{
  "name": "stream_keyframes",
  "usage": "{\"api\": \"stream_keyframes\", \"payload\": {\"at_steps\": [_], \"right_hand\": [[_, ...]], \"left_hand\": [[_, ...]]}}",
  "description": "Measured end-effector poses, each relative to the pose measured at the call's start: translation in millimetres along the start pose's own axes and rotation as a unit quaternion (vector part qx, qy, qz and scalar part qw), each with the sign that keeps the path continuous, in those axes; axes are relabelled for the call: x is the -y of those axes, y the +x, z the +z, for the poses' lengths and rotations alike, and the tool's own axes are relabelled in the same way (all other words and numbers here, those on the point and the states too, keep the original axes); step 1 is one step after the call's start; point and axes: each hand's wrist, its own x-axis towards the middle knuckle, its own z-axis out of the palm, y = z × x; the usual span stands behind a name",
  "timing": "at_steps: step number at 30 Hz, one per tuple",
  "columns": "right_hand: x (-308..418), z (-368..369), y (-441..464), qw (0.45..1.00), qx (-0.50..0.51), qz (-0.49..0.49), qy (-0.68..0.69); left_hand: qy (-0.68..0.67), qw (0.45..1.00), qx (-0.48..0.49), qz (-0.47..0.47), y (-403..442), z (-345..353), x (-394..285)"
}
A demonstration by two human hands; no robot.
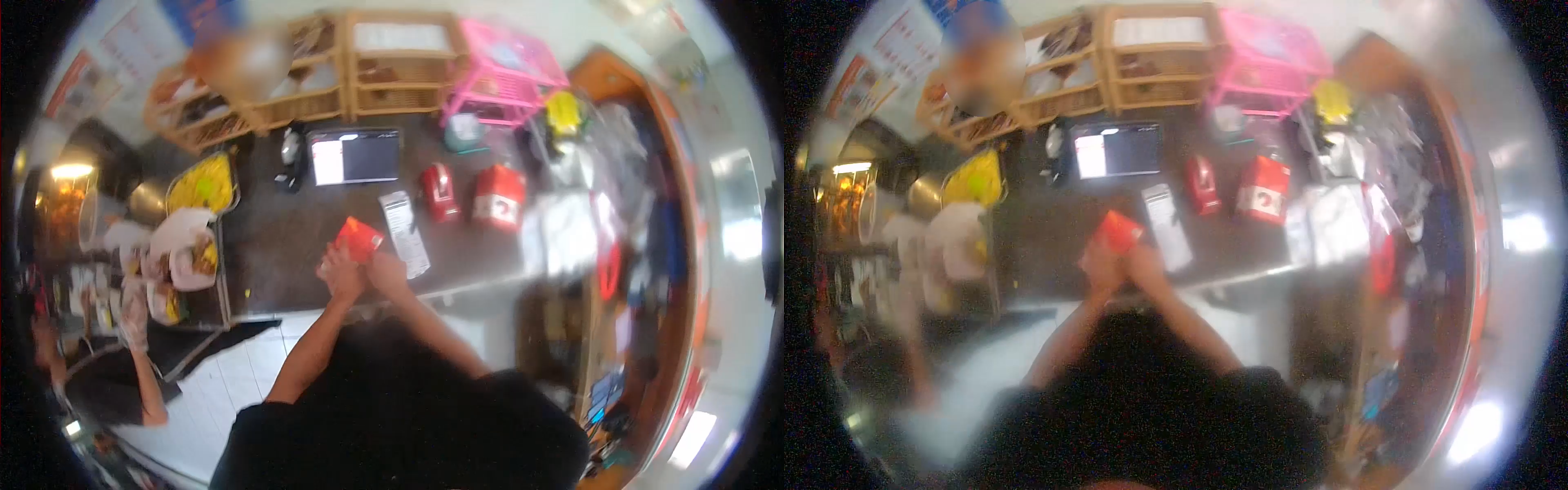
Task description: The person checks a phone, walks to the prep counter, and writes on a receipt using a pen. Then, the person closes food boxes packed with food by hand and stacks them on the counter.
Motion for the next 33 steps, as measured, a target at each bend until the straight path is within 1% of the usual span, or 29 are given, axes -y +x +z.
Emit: {"api": "stream_keyframes", "payload": {"at_steps": [1, 2, 3, 4, 5, 6, 7, 8, 9, 10, 12, 13, 14, 15, 16, 17, 18, 19, 20, 21, 22, 23, 24, 25, 26, 27, 29, 32, 33], "right_hand": [[-3, -5, -1, 1.000, -0.021, 0.017, 0.007], [-7, -6, -6, 0.997, -0.044, 0.020, 0.055], [-12, -6, -11, 0.992, -0.065, 0.019, 0.102], [-19, -2, -15, 0.991, -0.079, 0.026, 0.109], [-30, 8, -16, 0.938, -0.065, -0.044, 0.337], [-43, 20, -7, 0.832, -0.046, -0.121, 0.540], [-61, 36, -1, 0.799, 0.012, -0.096, 0.594], [-77, 51, 5, 0.762, 0.067, -0.065, 0.641], [-88, 44, -6, 0.730, 0.044, -0.028, 0.681], [-99, 35, -18, 0.697, 0.023, 0.011, 0.716], [-124, 20, -39, 0.758, -0.121, -0.027, 0.640], [-140, 10, -39, 0.814, -0.214, -0.025, 0.540], [-166, -8, -46, 0.867, -0.301, -0.014, 0.396], [-192, -29, -51, 0.897, -0.350, -0.009, 0.268], [-219, -54, -46, 0.911, -0.387, -0.015, 0.143], [-249, -76, -37, 0.904, -0.426, -0.034, 0.016], [-280, -97, -30, 0.884, -0.456, -0.063, -0.088], [-315, -110, -23, 0.837, -0.484, -0.088, -0.238], [-271, -147, -32, 0.858, -0.458, -0.058, 0.225], [-276, -165, -29, 0.866, -0.443, -0.080, 0.218], [-289, -176, -25, 0.873, -0.442, -0.066, 0.197], [-303, -178, -17, 0.885, -0.435, -0.048, 0.160], [-320, -179, -9, 0.896, -0.424, -0.030, 0.127], [-338, -180, 0, 0.907, -0.409, -0.013, 0.096], [-354, -178, 8, 0.915, -0.398, -0.003, 0.070], [-369, -178, 15, 0.921, -0.386, 0.010, 0.047], [-395, -179, 26, 0.930, -0.365, 0.034, -0.002], [-437, -180, 39, 0.927, -0.361, 0.046, -0.088], [-455, -180, 42, 0.914, -0.384, 0.030, -0.129]], "left_hand": [[-0.068, 0.995, 0.067, -0.029, 4, -39, -7], [-0.132, 0.980, 0.137, -0.060, 9, -62, -11], [-0.131, 0.982, 0.134, -0.039, 16, -65, -8], [-0.165, 0.972, 0.165, -0.009, 22, -69, 0], [-0.197, 0.961, 0.196, 0.015, 21, -71, 5], [-0.196, 0.962, 0.190, 0.023, 24, -61, 3], [-0.330, 0.907, 0.262, 0.026, 25, -41, 4], [-0.408, 0.861, 0.302, 0.029, 23, -31, 0], [-0.434, 0.843, 0.314, 0.046, 20, -39, -16], [-0.405, 0.863, 0.287, 0.089, 18, -57, -39], [-0.331, 0.905, 0.204, 0.174, 20, -125, -99], [-0.331, 0.906, 0.158, 0.212, 18, -149, -125], [-0.356, 0.896, 0.112, 0.239, 15, -162, -144], [-0.419, 0.862, 0.051, 0.282, 11, -153, -151], [-0.469, 0.819, -0.009, 0.329, 7, -145, -158], [-0.523, 0.796, -0.024, 0.303, 3, -155, -152], [-0.577, 0.764, -0.044, 0.285, -3, -165, -138], [-0.562, 0.782, -0.070, 0.258, -2, -155, -106], [-0.497, 0.846, 0.009, 0.192, 2, -131, -73], [-0.432, 0.889, 0.092, 0.123, 7, -103, -42], [-0.358, 0.932, 0.052, 0.038, 10, -75, -4], [-0.330, 0.939, 0.057, -0.084, 10, -100, 36], [-0.311, 0.936, -0.085, -0.140, 12, -2, 92], [-0.247, 0.943, -0.138, -0.175, 18, -20, 132], [-0.173, 0.927, -0.257, -0.210, 14, -61, 151], [-0.117, 0.916, -0.297, -0.242, 16, -71, 180], [-0.072, 0.913, -0.278, -0.290, 23, -69, 236], [-0.067, 0.929, -0.177, -0.319, 36, -48, 290], [-0.070, 0.932, -0.157, -0.320, 38, -44, 299]]}}
